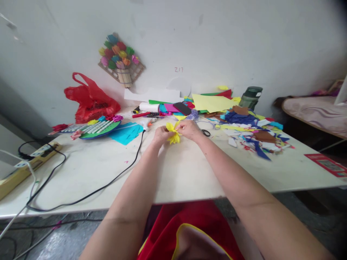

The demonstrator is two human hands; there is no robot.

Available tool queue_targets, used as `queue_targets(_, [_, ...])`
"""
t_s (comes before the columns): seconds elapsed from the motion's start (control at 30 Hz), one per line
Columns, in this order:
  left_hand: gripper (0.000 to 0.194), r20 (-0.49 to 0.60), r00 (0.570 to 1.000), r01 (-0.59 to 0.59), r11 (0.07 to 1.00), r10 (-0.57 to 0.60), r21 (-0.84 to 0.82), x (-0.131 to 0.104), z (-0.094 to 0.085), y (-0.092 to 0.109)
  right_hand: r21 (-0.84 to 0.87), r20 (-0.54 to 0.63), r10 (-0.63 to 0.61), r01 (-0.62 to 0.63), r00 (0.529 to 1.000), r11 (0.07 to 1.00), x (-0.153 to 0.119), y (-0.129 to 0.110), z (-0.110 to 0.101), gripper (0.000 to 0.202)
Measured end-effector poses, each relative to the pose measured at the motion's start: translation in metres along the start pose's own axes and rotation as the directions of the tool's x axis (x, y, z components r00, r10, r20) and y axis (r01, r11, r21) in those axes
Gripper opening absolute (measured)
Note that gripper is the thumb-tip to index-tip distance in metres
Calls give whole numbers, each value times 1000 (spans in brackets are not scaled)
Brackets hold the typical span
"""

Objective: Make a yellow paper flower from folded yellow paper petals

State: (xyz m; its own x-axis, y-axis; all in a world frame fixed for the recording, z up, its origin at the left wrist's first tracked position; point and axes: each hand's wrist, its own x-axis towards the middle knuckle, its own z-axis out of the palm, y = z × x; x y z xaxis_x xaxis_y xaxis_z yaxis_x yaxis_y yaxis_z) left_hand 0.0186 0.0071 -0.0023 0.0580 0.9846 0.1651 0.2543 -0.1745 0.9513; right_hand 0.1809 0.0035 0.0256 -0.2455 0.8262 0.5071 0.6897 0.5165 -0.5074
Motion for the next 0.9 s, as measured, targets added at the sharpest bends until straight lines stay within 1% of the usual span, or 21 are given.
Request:
queue_targets(0.13, [24,26,1000,9,999,-9,33,0,0,-2,-18,55,-19,20,998,1000,0,1,-2,11])
queue_targets(0.27, [25,33,999,16,999,-17,38,0,-1,-5,-10,97,-72,73,993,997,-1,2,2,14])
queue_targets(0.37, [27,25,999,26,1000,-26,7,0,-2,-6,-5,77,-100,101,992,995,1,5,9,16])
queue_targets(0.47, [31,35,999,16,1000,-15,-14,0,-3,-8,-3,50,-99,99,994,995,2,7,14,16])
queue_targets(0.57, [36,46,999,-25,999,27,-42,0,-3,-8,12,39,-123,123,992,992,3,9,13,16])
queue_targets(0.63, [38,45,998,-29,998,31,-54,-1,-3,-6,20,28,-157,157,987,987,3,10,11,15])
queue_targets(0.9, [33,58,998,-10,997,14,-71,-2,-3,-4,-20,-16,-239,239,971,971,2,13,9,16])
